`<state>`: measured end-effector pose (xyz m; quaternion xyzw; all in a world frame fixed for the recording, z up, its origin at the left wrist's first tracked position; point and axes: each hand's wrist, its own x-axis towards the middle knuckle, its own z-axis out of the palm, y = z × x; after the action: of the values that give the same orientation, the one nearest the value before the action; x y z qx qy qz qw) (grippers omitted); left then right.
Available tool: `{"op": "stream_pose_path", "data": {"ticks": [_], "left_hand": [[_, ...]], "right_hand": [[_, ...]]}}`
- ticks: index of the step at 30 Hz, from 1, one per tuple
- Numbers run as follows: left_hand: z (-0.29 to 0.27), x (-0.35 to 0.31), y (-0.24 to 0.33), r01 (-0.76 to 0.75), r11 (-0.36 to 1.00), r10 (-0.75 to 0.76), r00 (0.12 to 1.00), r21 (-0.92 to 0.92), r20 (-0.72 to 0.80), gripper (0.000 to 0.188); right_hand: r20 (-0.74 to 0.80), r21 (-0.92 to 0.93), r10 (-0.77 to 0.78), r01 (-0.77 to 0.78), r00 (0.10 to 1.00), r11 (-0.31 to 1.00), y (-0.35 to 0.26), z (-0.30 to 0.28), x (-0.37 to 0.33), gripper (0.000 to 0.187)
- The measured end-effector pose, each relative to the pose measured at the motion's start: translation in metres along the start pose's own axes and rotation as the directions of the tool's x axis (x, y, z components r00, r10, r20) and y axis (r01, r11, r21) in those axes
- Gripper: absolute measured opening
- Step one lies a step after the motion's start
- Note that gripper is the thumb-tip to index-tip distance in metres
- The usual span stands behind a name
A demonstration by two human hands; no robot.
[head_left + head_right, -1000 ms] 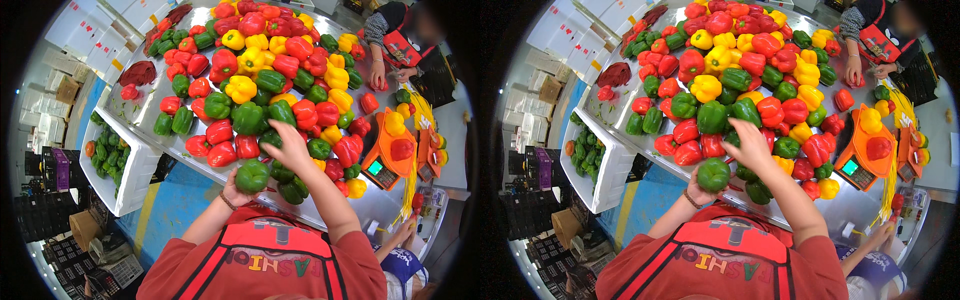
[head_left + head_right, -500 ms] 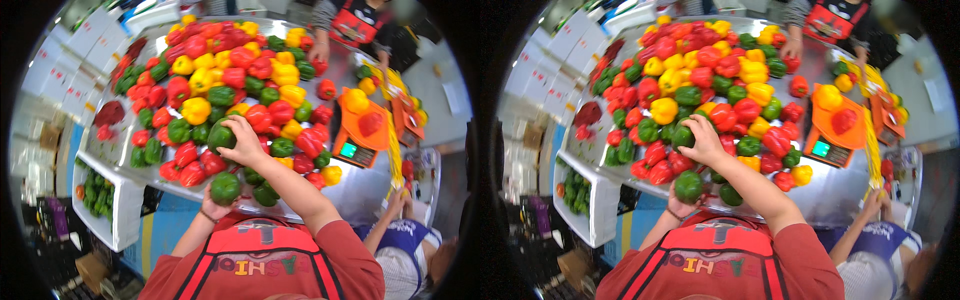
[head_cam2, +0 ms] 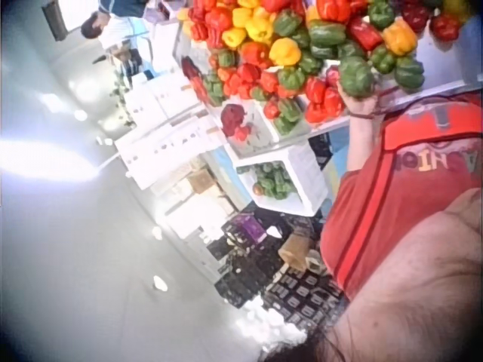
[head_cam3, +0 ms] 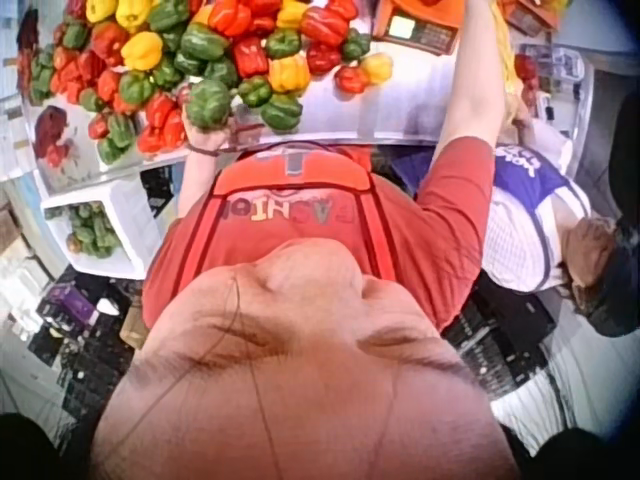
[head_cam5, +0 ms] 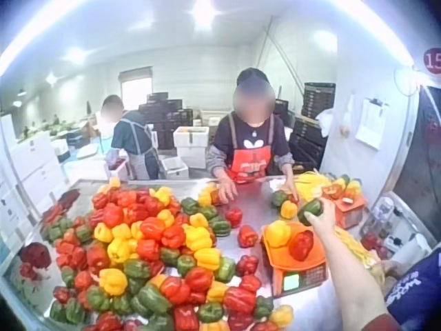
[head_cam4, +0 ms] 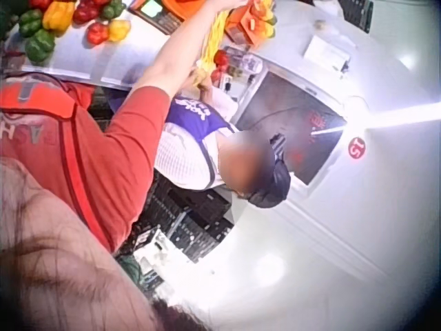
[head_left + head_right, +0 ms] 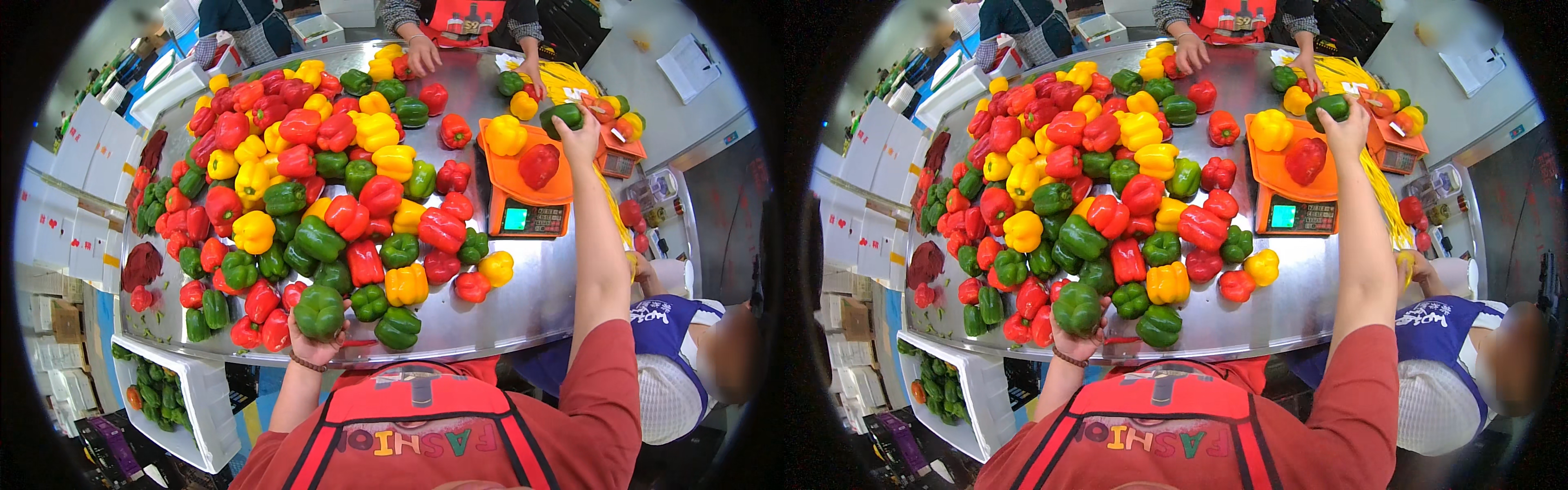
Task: The person sorts red, yellow, and green bell peppers on a metal table, picking them up and placing them on a digital scale. The person handles peppers one at a time, moving them between the pile and the scale repeatedly.
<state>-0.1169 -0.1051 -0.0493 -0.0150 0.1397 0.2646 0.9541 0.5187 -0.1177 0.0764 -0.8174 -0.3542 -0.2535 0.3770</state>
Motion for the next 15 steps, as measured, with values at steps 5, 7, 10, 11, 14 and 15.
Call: {"op": "stream_pose_path", "data": {"ticks": [5,7,10,11,14,15], "left_hand": [[0.0,0.005,-0.001,-0.019,1.0,0.019,1.0,-0.006,0.004,0.084],[-0.001,0.007,-0.001,-0.013,1.0,0.013,1.0,0.002,0.013,0.083],[0.0,0.01,0.0,0.019,1.0,-0.019,0.999,-0.002,0.033,0.084],[0.002,0.014,0.0,0.037,0.999,-0.037,0.998,0.0,0.057,0.085],[0.011,0.03,0.0,0.11,0.994,-0.105,0.983,-0.026,0.151,0.089],[0.017,0.037,0.0,0.136,0.99,-0.129,0.981,-0.039,0.148,0.089]], "right_hand": [[0.463,-0.117,0.128,-0.083,0.877,0.99,0.035,0.041,0.007,0.061],[0.572,-0.116,0.135,-0.084,0.809,0.99,0.044,0.045,0.012,0.057],[0.626,-0.129,0.123,-0.053,0.77,0.99,0.027,0.033,0.023,0.054],[0.592,-0.127,0.096,-0.026,0.8,0.992,0.023,0.031,0.024,0.053],[0.479,-0.03,0.039,-0.028,0.877,0.999,0.015,0.014,0.014,0.051],[0.438,0.019,0.027,-0.039,0.898,0.999,0.016,0.007,0.008,0.051]]}}
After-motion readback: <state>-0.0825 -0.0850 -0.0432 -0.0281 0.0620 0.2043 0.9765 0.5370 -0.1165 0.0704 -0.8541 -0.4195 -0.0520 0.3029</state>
